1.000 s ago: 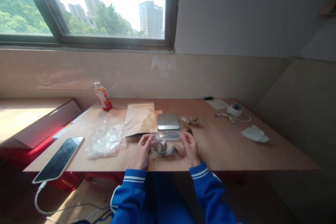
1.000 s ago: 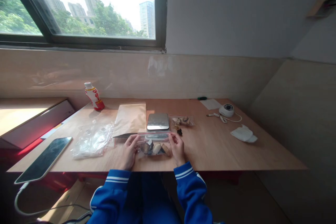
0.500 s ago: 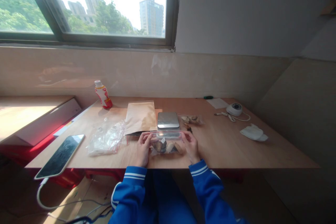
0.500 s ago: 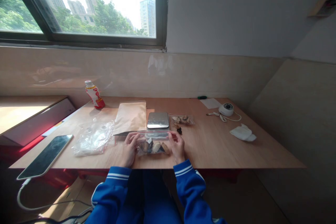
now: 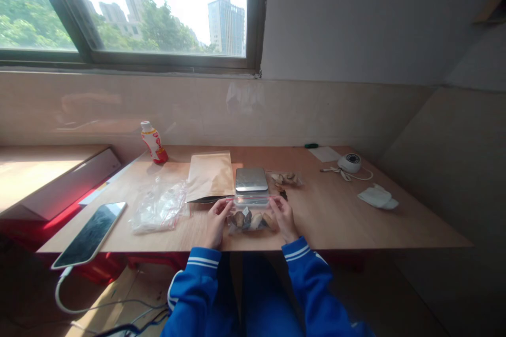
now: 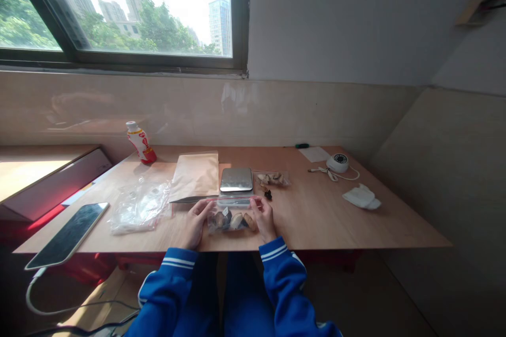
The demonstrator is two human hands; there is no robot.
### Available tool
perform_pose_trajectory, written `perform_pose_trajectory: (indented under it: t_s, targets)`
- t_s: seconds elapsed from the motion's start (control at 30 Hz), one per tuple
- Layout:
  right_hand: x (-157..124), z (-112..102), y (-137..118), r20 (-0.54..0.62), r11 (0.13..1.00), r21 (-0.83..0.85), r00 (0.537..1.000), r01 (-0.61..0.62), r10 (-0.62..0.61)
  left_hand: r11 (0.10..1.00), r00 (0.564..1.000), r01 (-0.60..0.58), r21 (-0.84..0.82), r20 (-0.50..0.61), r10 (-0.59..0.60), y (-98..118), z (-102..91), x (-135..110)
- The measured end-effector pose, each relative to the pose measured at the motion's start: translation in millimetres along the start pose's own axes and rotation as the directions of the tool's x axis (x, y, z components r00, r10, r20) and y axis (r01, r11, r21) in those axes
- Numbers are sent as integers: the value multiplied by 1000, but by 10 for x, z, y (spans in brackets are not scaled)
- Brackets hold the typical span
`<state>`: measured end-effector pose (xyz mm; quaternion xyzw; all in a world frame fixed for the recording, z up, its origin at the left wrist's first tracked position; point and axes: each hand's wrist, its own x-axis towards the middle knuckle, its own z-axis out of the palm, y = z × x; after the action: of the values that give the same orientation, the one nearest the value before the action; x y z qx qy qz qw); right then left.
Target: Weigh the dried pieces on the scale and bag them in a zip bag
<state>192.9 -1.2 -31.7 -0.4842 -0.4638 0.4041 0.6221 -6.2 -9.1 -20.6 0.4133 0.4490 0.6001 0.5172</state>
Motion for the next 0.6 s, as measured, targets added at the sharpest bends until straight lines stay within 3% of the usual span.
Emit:
perform_pose_trajectory:
  t_s: [0.43,0.6]
  targets:
    - [-21,18,-67,-83,997,-69,996,20,-26,999,999,-11,50,-34,13,2,-15,-10]
    - [-21,12,-35,-28,999,24,999,-25,26,1000,1000,-4,21,2,4,28,-2,-13]
